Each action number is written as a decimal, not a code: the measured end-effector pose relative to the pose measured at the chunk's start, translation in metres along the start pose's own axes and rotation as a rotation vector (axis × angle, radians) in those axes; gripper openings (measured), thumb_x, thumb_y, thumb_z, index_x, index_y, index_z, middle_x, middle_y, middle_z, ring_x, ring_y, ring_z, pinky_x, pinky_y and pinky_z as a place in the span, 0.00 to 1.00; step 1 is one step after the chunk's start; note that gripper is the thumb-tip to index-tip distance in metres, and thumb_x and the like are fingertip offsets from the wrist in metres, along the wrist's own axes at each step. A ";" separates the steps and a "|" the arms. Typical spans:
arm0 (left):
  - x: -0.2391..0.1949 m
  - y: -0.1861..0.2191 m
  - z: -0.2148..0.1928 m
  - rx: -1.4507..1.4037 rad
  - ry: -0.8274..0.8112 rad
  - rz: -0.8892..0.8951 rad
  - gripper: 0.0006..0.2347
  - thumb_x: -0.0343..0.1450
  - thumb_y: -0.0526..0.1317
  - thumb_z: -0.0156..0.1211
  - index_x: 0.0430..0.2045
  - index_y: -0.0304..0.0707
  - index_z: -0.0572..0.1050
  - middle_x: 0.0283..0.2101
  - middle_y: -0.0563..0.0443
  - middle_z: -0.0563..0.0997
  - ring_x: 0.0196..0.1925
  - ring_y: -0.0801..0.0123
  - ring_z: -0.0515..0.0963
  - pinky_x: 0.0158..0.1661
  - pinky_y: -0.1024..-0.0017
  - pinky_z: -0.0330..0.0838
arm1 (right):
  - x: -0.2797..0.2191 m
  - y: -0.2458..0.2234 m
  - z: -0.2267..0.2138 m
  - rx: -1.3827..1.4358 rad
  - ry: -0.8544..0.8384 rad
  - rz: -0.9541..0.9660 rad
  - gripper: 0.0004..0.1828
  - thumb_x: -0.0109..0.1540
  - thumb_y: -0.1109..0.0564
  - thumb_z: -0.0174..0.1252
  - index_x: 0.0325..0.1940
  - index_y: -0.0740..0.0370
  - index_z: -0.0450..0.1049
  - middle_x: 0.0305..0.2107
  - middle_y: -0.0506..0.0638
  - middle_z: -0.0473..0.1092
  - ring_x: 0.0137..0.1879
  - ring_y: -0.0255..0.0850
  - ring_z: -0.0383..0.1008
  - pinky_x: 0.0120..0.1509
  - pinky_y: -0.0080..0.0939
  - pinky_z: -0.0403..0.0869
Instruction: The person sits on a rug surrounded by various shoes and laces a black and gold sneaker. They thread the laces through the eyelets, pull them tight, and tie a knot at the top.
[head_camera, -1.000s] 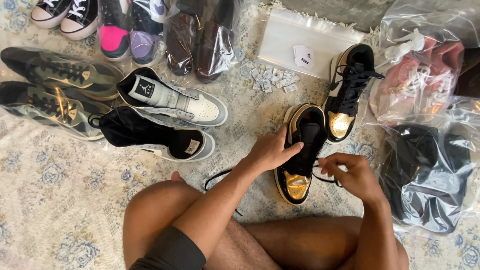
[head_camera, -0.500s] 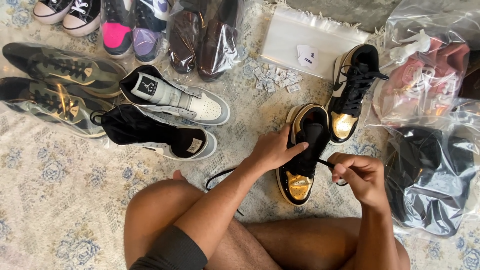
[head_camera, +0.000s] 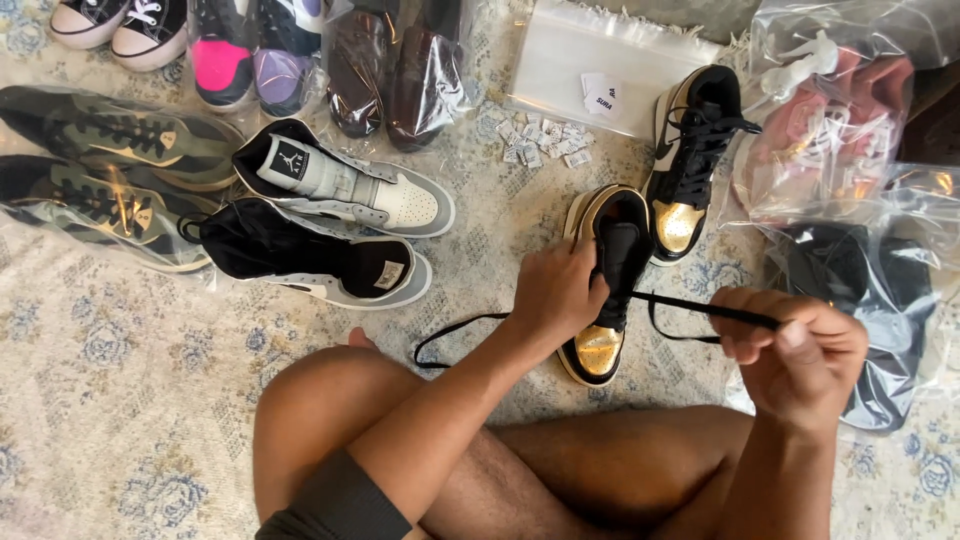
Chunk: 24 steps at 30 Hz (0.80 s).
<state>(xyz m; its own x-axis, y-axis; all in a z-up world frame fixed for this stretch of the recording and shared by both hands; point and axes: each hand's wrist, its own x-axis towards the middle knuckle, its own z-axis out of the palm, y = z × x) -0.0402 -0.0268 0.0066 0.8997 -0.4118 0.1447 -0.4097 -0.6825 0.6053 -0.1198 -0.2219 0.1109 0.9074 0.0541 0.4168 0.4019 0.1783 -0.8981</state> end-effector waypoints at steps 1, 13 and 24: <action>-0.005 -0.004 0.010 -0.003 0.002 0.007 0.13 0.69 0.38 0.58 0.42 0.27 0.73 0.31 0.44 0.77 0.29 0.57 0.76 0.34 0.58 0.68 | -0.002 -0.003 0.003 -0.006 0.001 -0.005 0.13 0.70 0.52 0.53 0.31 0.53 0.72 0.21 0.42 0.70 0.25 0.29 0.67 0.38 0.32 0.72; -0.012 -0.030 0.027 -0.188 -0.249 0.067 0.11 0.70 0.42 0.66 0.20 0.38 0.74 0.20 0.51 0.77 0.23 0.58 0.76 0.36 0.60 0.69 | -0.002 -0.041 0.040 0.029 0.272 0.013 0.10 0.72 0.55 0.56 0.37 0.59 0.75 0.34 0.52 0.75 0.32 0.32 0.72 0.43 0.31 0.75; 0.000 -0.017 -0.091 -0.637 -0.490 -0.128 0.12 0.78 0.43 0.51 0.29 0.37 0.76 0.31 0.49 0.83 0.14 0.81 0.62 0.17 0.84 0.57 | 0.005 -0.073 0.055 0.035 0.344 -0.116 0.14 0.74 0.54 0.51 0.35 0.58 0.71 0.36 0.50 0.70 0.39 0.35 0.70 0.50 0.36 0.72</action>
<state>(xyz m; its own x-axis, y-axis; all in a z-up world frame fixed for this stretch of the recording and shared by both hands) -0.0200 0.0398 0.0681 0.7053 -0.6721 -0.2255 -0.0112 -0.3286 0.9444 -0.1514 -0.1802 0.1867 0.8468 -0.3009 0.4386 0.5053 0.1978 -0.8399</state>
